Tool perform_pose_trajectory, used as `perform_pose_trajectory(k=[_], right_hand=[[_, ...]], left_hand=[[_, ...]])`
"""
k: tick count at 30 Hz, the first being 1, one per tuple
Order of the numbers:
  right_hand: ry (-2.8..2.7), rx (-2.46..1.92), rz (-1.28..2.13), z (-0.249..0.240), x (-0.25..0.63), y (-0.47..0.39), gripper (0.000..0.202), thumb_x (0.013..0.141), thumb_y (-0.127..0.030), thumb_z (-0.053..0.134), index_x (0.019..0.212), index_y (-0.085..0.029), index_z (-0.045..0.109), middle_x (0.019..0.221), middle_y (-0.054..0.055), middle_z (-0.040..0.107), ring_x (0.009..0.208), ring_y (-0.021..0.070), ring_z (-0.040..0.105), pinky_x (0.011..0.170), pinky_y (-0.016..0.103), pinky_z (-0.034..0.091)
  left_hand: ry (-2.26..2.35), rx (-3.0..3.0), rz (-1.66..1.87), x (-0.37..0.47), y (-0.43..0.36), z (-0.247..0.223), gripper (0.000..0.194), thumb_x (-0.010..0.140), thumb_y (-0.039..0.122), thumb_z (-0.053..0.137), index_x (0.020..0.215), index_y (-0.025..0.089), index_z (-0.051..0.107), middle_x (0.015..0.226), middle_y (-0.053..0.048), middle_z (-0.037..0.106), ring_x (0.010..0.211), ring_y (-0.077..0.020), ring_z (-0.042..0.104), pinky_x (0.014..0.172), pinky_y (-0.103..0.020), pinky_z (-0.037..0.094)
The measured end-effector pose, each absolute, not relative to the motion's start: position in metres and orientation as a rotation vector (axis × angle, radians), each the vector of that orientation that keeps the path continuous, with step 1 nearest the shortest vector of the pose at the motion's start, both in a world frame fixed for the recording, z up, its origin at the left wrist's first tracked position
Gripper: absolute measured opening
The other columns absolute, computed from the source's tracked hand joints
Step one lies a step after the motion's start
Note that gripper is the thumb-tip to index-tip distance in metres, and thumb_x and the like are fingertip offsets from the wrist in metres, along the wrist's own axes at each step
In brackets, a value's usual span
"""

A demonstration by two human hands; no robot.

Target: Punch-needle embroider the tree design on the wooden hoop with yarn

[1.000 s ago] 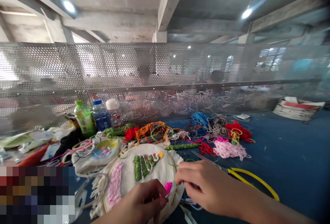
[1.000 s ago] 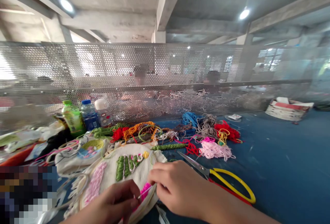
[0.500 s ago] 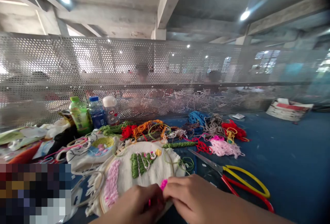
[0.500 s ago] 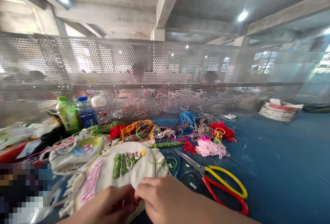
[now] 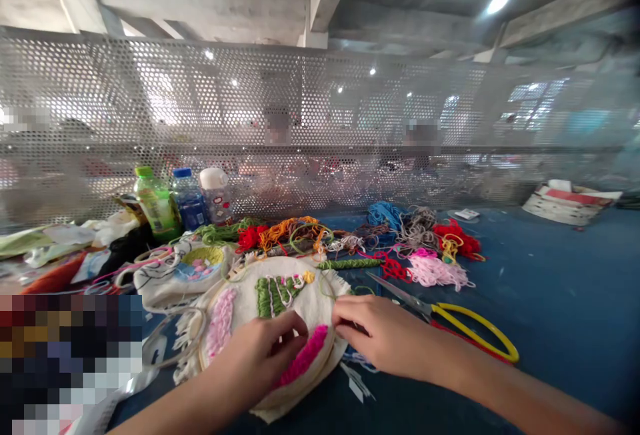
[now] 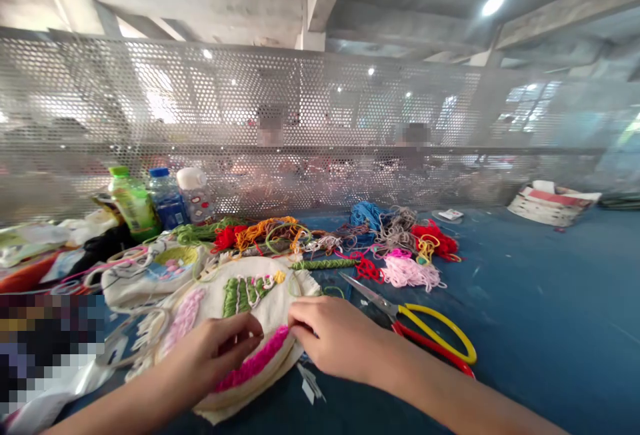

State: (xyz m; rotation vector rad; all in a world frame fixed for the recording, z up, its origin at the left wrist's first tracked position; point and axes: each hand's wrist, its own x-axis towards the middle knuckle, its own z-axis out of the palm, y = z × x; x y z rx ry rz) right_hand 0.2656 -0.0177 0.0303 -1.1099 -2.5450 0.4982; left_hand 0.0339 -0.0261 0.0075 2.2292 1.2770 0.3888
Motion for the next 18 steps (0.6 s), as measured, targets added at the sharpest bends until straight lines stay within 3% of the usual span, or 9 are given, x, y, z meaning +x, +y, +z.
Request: perform_pose_trajectory(k=[4, 10, 18], right_hand=[[-2.599, -0.996, 0.542, 0.02, 0.257, -0.028, 0.018, 0.093, -0.015, 0.047, 0.083, -0.018, 0.062, 0.084, 0.002, 0.068, 0.077, 0.013, 0.06, 0.067, 0.024, 0.04], [-2.542, -1.137, 0.25, 0.026, 0.266, -0.021, 0.016, 0.09, -0.034, 0.054, 0.094, -0.02, 0.061, 0.084, 0.002, 0.067, 0.077, 0.0172, 0.061, 0.069, 0.029, 0.038], [-2.608, -1.057, -0.328, 0.012, 0.286, -0.002, 0.016, 0.087, -0.013, 0.045, 0.08, -0.016, 0.058, 0.076, 0.004, 0.063, 0.075, 0.018, 0.053, 0.076, 0.034, 0.032]], left_hand=[[1.114, 2.54, 0.288, 0.039, -0.038, 0.002, 0.026, 0.097, 0.028, 0.034, 0.097, 0.022, 0.06, 0.082, -0.005, 0.069, 0.068, -0.0173, 0.062, 0.058, -0.025, 0.038], [1.262, 2.621, 0.31, 0.043, -0.035, -0.007, 0.029, 0.099, 0.029, 0.03, 0.1, 0.022, 0.058, 0.086, -0.006, 0.072, 0.072, -0.02, 0.069, 0.06, -0.026, 0.045], [1.449, 2.79, 0.289, 0.037, -0.019, -0.001, 0.027, 0.098, 0.026, 0.032, 0.105, 0.017, 0.057, 0.084, -0.009, 0.073, 0.07, -0.022, 0.07, 0.062, -0.03, 0.051]])
